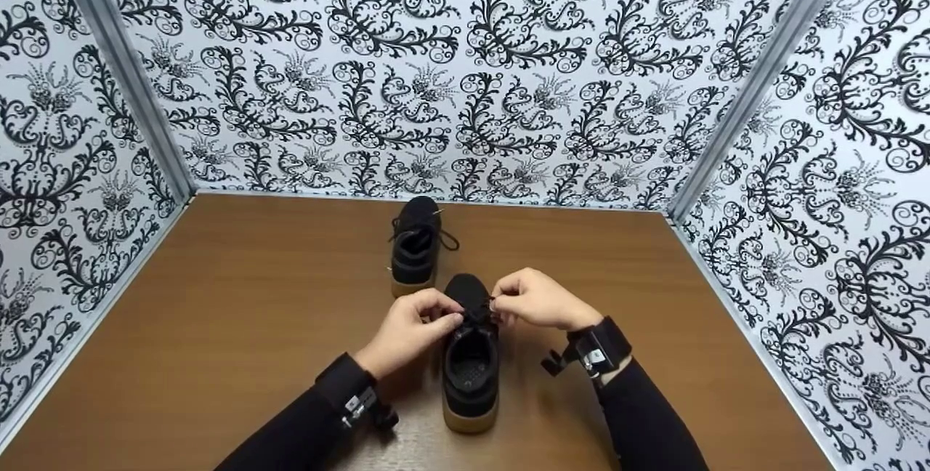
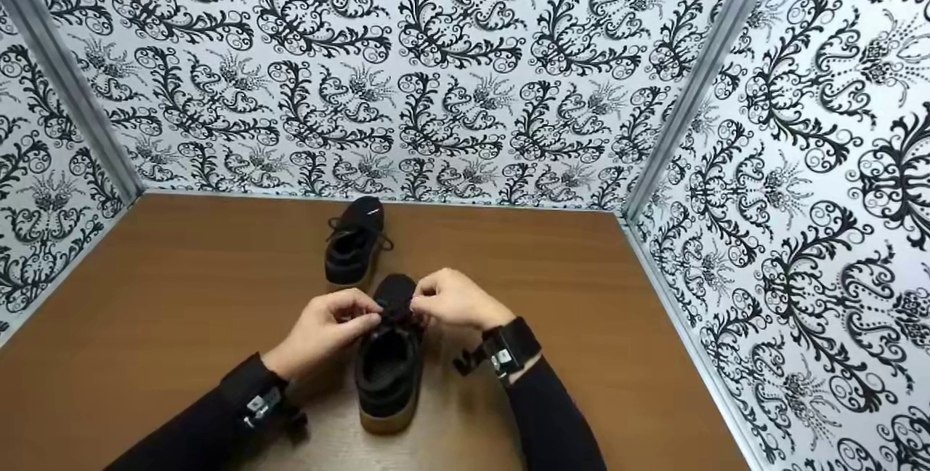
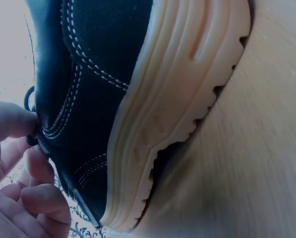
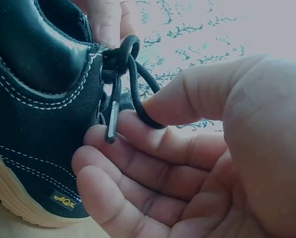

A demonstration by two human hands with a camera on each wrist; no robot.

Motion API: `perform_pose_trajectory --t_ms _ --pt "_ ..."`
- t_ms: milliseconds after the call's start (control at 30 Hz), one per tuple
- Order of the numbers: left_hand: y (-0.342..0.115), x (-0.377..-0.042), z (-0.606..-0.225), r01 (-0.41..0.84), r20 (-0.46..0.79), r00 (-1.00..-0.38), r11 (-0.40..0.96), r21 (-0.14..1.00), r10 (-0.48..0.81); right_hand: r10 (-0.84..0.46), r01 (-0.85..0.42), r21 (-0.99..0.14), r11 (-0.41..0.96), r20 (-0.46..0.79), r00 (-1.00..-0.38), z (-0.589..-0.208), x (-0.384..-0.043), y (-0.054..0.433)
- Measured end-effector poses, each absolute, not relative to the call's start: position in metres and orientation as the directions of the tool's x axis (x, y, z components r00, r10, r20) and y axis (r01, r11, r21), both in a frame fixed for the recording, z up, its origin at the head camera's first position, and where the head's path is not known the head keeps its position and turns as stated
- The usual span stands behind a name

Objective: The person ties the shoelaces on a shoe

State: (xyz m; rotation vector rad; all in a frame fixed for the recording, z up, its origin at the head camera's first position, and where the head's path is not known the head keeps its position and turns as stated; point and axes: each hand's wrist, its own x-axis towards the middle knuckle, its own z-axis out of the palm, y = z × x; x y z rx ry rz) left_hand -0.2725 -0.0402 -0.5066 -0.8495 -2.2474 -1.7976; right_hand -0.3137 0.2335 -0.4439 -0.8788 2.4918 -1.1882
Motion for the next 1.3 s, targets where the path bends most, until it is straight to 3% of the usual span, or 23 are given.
perform_pose_trajectory --t_ms 267,900,1300 --pt "-0.037 -0.272 -0.504 0.456 0.4 -0.861 0.129 0.881 0.314 -0.621 -0.368 -0.814 0.45 0.012 -0.784 -0.443 -0.311 0.232" --pt "-0.038 -0.269 -0.504 0.463 0.419 -0.872 0.152 0.873 0.252 -0.642 -0.397 -0.763 0.511 -0.032 -0.766 -0.442 -0.313 0.235" --pt "-0.036 -0.272 -0.506 0.459 0.418 -0.875 0.142 0.877 0.245 -0.592 -0.358 -0.816 0.453 0.025 -0.806 -0.461 -0.305 0.244"
